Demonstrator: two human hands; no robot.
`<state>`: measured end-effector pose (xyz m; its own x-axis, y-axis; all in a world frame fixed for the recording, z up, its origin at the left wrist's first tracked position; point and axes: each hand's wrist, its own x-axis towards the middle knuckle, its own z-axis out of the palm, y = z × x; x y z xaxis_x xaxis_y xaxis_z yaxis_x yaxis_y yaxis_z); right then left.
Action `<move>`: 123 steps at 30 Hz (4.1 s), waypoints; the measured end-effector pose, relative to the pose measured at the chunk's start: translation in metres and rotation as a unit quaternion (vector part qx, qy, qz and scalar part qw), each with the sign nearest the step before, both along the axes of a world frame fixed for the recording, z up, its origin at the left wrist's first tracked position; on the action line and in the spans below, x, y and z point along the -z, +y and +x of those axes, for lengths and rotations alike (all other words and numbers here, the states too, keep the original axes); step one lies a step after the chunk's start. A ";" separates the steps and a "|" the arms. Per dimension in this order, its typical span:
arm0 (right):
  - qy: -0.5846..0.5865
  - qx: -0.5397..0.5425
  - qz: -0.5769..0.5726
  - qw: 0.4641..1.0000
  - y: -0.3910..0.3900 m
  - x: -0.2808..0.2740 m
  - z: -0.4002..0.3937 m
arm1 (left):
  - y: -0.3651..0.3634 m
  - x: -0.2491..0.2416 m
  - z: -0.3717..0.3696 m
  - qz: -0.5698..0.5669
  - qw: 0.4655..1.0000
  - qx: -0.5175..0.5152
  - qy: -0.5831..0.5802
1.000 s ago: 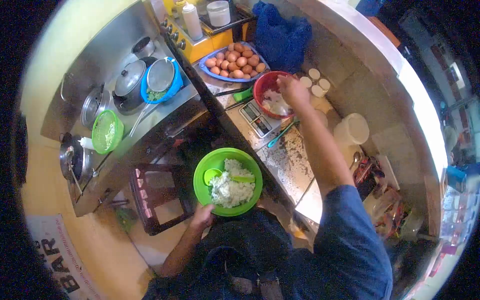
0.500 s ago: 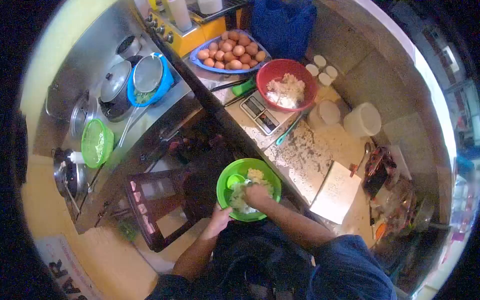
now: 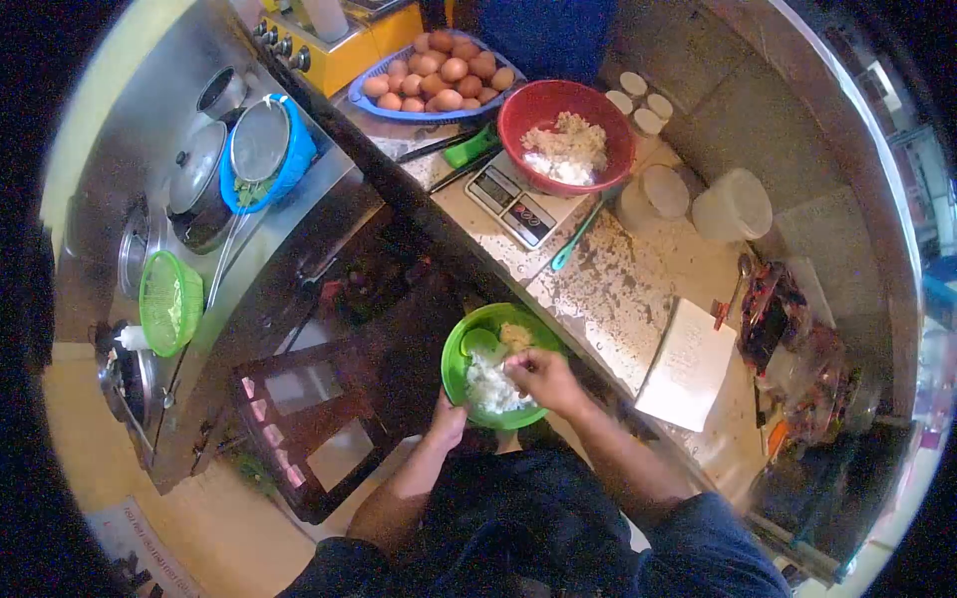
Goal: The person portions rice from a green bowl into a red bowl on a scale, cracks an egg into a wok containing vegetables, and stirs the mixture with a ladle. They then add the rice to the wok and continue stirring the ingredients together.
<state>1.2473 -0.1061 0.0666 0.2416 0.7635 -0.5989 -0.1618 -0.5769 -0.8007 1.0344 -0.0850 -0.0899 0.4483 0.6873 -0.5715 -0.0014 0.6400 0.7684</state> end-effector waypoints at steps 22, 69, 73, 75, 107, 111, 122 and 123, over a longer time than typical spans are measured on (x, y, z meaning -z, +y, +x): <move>-0.628 -0.041 0.134 0.766 0.152 -0.179 0.103 | 0.123 0.286 0.130 0.191 0.979 -0.070 0.015; 0.237 0.350 0.050 0.905 0.114 0.249 0.003 | -0.158 0.054 -0.266 -0.150 0.948 0.136 0.247; -0.011 0.255 -0.053 0.965 0.123 0.211 -0.001 | -0.123 -0.012 -0.228 -0.204 0.954 0.086 0.202; -0.218 0.177 -0.056 0.958 0.135 0.247 0.021 | -0.125 -0.002 -0.233 -0.159 0.957 0.131 0.202; -0.659 -0.095 0.080 0.742 0.200 -0.137 0.173 | 0.170 0.043 0.059 -0.068 0.969 -0.238 -0.023; -0.646 -0.161 0.082 0.742 0.212 -0.156 0.201 | 0.204 -0.163 0.106 0.048 0.969 -0.205 -0.130; -0.644 -0.308 0.086 0.695 0.233 -0.156 0.249 | 0.287 -0.285 0.281 0.630 0.692 0.235 0.263; -0.638 -0.328 0.090 0.691 0.233 -0.145 0.258 | 0.285 -0.280 0.281 0.647 0.697 0.203 0.233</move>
<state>1.5048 0.1269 0.2115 0.0521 0.9937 -0.0988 0.9908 -0.0638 -0.1194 1.3150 0.2001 0.1901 0.7292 0.6324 0.2613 0.4199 -0.7151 0.5589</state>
